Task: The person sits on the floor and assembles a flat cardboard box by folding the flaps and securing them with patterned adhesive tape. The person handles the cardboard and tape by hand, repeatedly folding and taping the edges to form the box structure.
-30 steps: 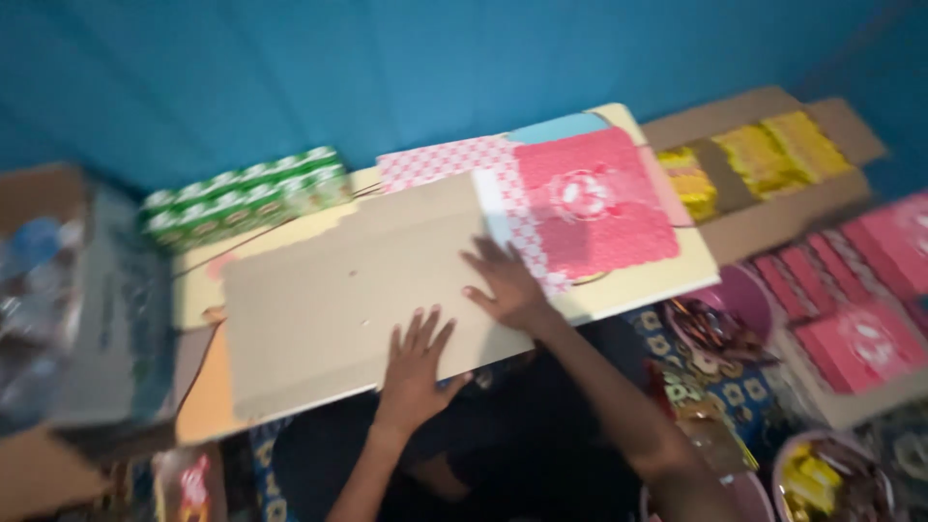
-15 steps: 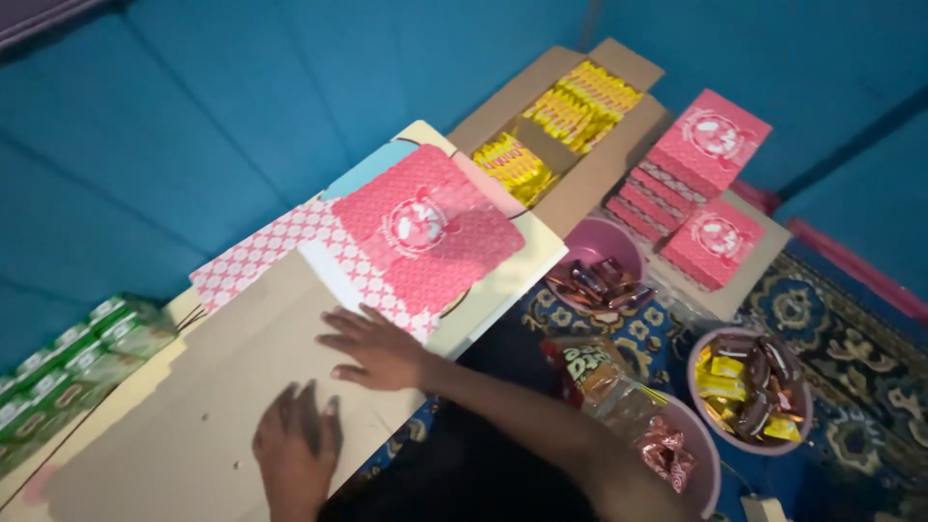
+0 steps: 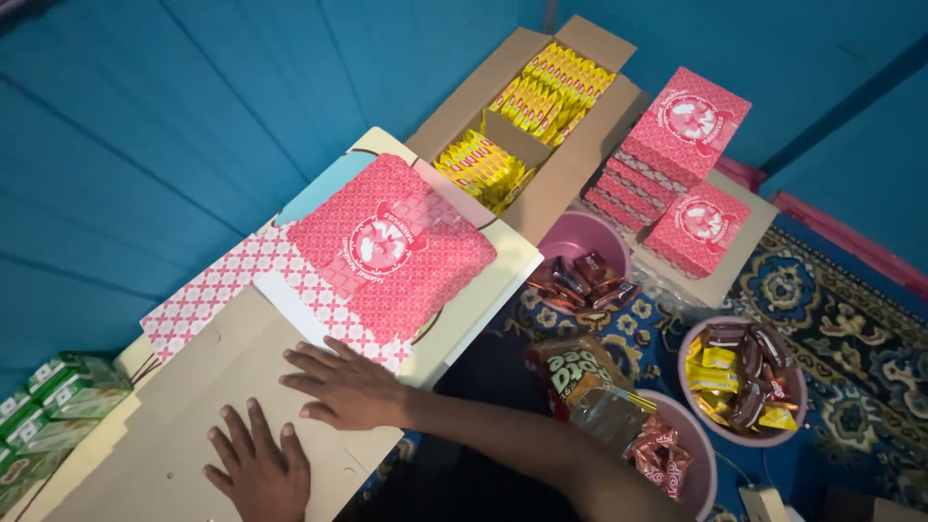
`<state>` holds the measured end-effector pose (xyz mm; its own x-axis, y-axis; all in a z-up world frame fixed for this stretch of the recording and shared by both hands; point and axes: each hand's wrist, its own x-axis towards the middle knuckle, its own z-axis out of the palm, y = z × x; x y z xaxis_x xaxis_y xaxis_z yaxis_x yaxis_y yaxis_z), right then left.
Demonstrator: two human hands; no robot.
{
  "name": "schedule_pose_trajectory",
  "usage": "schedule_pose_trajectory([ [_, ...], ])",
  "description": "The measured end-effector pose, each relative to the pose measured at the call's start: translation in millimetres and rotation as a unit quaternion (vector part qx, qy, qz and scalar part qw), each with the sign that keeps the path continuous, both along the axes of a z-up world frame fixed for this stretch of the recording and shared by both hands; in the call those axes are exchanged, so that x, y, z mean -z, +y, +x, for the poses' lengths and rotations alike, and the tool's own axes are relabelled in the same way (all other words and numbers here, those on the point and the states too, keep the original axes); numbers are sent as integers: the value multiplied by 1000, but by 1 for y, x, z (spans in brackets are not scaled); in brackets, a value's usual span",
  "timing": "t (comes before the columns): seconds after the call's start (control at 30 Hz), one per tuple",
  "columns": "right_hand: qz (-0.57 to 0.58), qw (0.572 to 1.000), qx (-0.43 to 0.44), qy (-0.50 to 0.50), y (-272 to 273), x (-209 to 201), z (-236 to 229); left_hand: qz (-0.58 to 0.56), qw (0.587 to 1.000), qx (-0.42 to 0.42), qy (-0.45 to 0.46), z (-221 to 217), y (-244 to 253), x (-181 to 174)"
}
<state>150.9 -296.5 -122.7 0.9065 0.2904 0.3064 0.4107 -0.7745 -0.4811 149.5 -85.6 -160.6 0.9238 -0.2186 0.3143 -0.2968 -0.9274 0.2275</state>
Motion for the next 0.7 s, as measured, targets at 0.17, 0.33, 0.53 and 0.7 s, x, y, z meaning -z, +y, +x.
schedule_pose_trajectory([
  [0.17, 57, 998, -7, -3, -9, -7, 1, 4, 1000, -1, 3, 2, 4, 6],
  [0.33, 309, 949, -35, 43, -32, 4, 10, -1, 1000, 1, 21, 4, 6, 8],
  [0.53, 223, 960, 124, -119, -115, -33, 11, -12, 1000, -1, 18, 4, 5, 12],
  [0.7, 97, 932, 294, -187, -173, -29, 5, -13, 1000, -3, 12, 3, 3, 8],
])
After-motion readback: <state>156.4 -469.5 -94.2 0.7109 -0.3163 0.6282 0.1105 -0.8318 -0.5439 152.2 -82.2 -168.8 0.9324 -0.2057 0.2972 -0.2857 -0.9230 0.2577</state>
